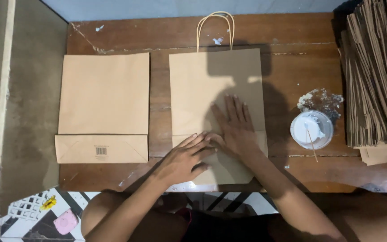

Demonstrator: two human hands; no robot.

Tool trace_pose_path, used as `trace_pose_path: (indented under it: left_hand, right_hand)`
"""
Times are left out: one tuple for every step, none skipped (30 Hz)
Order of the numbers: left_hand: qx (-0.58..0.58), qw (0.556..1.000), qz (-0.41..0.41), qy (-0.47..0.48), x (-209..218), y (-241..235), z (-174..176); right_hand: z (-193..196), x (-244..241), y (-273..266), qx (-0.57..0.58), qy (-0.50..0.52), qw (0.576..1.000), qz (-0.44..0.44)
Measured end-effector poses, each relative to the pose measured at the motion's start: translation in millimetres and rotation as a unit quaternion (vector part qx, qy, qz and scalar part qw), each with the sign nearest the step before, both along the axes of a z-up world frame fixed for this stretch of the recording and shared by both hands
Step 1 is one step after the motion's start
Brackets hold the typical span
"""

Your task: The person applies white glue to the bottom flaps of a brown paper bag using a small stick. They press the flaps down to seal the bottom of the bag and then lift it to inspect the work.

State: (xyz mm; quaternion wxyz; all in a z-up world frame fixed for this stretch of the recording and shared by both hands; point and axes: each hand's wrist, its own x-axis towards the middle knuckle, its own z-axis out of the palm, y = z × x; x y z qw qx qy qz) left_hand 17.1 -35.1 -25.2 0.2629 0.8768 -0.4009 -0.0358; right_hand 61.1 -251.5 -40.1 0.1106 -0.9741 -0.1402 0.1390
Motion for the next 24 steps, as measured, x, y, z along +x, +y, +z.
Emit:
trace_pose_path:
  left_hand:
    - [0.002, 1.0, -0.001, -0.002, 1, 1, -3]
    - [-0.005, 1.0, -0.003, -0.008, -1, 3, -6]
    - [-0.013, 1.0, -0.005, -0.013, -2, 4, -9]
    - [-0.011, 1.0, -0.004, -0.008, -3, 3, -9]
    - [-0.019, 1.0, -0.003, -0.02, -4, 3, -10]
    - [-0.025, 0.999, 0.001, -0.037, -1, 3, -9]
    - [-0.022, 0.999, 0.004, -0.036, -3, 3, -7]
    - [-0.025, 0.998, 0.0, -0.052, -2, 3, -4]
    - [-0.029, 0.997, -0.004, -0.068, -2, 3, -3]
    - [-0.027, 0.998, 0.001, -0.064, -5, 5, -3]
    - [0.001, 0.997, 0.003, -0.077, -8, 6, -3]
    - [0.027, 0.995, 0.003, -0.096, -5, 7, -3]
    - [0.027, 0.995, 0.005, -0.097, -6, 11, -2]
    - [0.077, 0.994, 0.007, -0.075, -7, 17, -1]
    - [0.127, 0.99, 0.01, -0.053, -8, 22, 1]
    - [0.128, 0.99, 0.011, -0.052, -8, 29, 5]
    - [0.161, 0.986, 0.029, -0.037, -8, 35, 9]
    - [0.193, 0.98, 0.045, -0.021, -8, 41, 12]
    - [0.193, 0.98, 0.045, -0.02, -11, 47, 14]
    - [0.209, 0.973, 0.084, -0.042, -12, 53, 16]
    - [0.223, 0.965, 0.122, -0.064, -13, 59, 17]
    - [0.225, 0.964, 0.123, -0.064, -14, 59, 17]
    - [0.218, 0.965, 0.131, -0.07, -16, 58, 16]
    - [0.209, 0.965, 0.137, -0.074, -17, 56, 14]
  right_hand:
    - [-1, 1, -2, 0.002, -0.002, 1.0, -0.001]
    - [-3, 1, -5, -0.004, -0.001, 1.0, 0.004]
    - [-5, 1, -7, -0.01, -0.001, 1.0, 0.009]
    - [-4, -1, -9, -0.008, 0.004, 1.0, 0.01]
    - [-3, -3, -10, -0.007, -0.004, 1.0, 0.005]
    - [-1, 0, -10, -0.004, -0.017, 1.0, 0.002]
    - [2, -2, -15, -0.001, -0.016, 1.0, 0.005]
    - [6, -1, -21, -0.011, -0.007, 1.0, -0.001]
    - [9, 0, -26, -0.021, 0.002, 1.0, -0.008]
    - [10, -1, -27, -0.019, 0.007, 1.0, -0.003]
    - [12, -3, -29, -0.017, 0.01, 1.0, 0.002]
    - [14, 1, -32, -0.015, 0.006, 1.0, 0.006]
    - [12, 3, -39, -0.015, 0.005, 1.0, 0.008]
    - [11, 5, -45, 0.026, 0.025, 0.999, 0.015]
    - [9, 8, -51, 0.066, 0.046, 0.996, 0.021]
    - [6, 7, -53, 0.067, 0.047, 0.996, 0.023]
    - [3, 6, -55, 0.066, 0.029, 0.997, 0.022]
    - [1, 5, -58, 0.065, 0.011, 0.998, 0.02]
    - [-1, 3, -58, 0.065, 0.011, 0.998, 0.02]
    - [-2, 3, -59, 0.071, -0.004, 0.997, 0.026]
    - [-4, 3, -59, 0.077, -0.019, 0.996, 0.032]
    - [-4, 2, -56, 0.079, -0.019, 0.996, 0.032]
    - [-4, 1, -54, 0.083, -0.049, 0.995, 0.018]
    - [-5, -2, -53, 0.085, -0.077, 0.993, 0.003]
